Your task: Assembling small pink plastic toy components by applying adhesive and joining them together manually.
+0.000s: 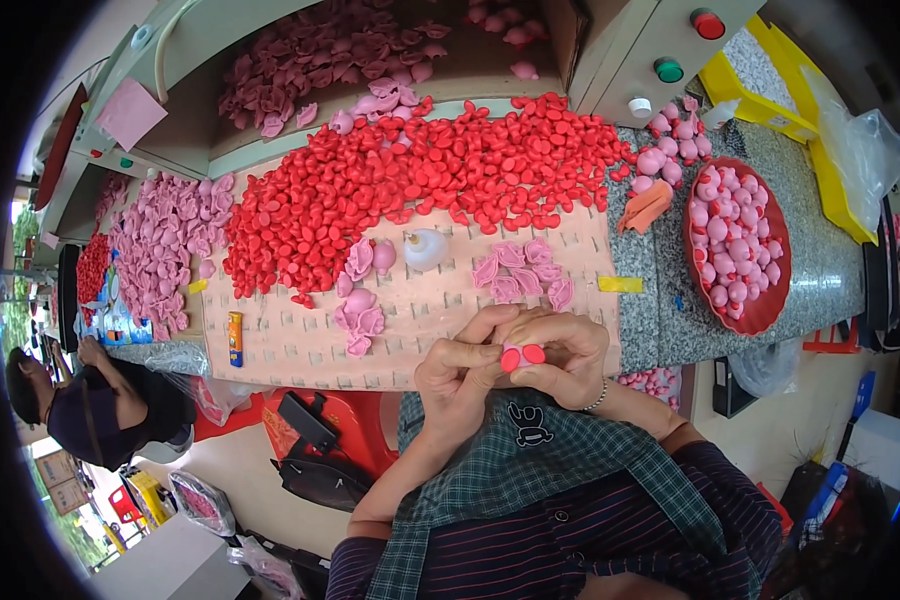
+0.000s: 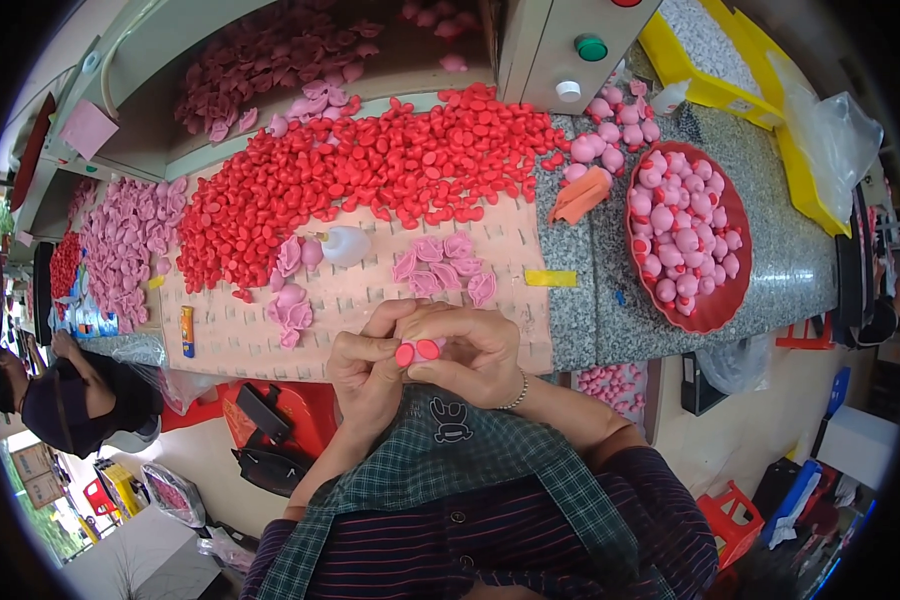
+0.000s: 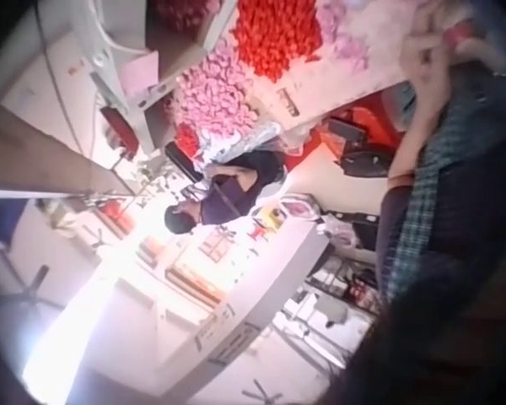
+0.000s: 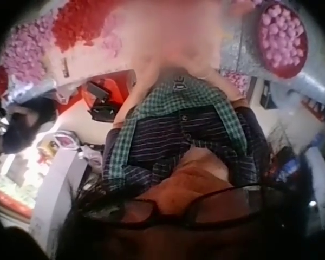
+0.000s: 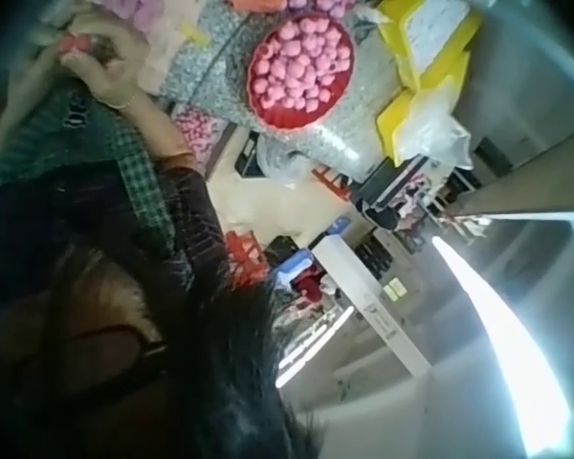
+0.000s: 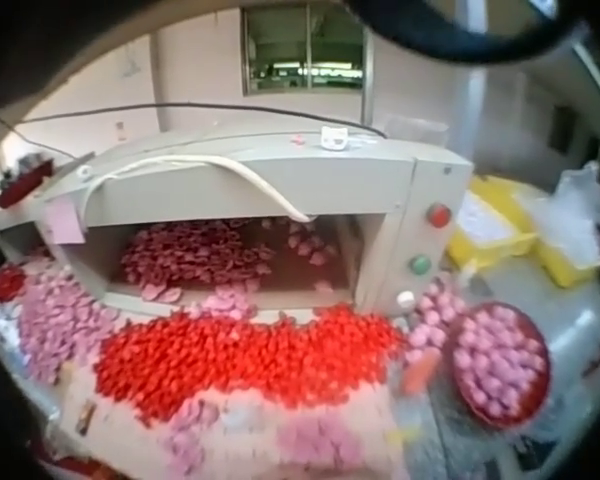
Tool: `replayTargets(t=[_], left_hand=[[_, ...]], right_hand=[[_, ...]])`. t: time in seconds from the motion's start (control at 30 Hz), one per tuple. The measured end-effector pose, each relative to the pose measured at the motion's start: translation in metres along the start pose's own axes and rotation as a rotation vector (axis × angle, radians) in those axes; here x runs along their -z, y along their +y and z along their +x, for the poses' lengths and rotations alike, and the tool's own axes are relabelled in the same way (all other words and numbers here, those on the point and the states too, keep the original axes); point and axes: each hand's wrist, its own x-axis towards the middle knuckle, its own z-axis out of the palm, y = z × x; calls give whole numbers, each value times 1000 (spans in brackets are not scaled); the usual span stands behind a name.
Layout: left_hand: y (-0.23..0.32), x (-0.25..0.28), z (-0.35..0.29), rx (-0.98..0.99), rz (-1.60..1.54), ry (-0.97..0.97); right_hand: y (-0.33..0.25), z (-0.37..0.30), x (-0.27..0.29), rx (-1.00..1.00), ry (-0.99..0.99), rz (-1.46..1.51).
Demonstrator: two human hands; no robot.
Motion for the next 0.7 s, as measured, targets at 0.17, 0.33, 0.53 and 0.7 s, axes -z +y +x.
replayTargets(t=[0.17, 0.33, 0.53, 0.7], left_hand=[[-7, 9, -5, 52, 39, 31], [-11, 5, -2, 147, -105, 103], [-1, -3, 1, 95, -28, 5], [11, -13, 3, 96, 59, 4]], right_hand=[[3, -1, -2, 17, 28, -68], [8, -7, -3, -51, 110, -178], [5, -5, -1, -27, 112, -252], [3, -7, 2, -39, 75, -60]])
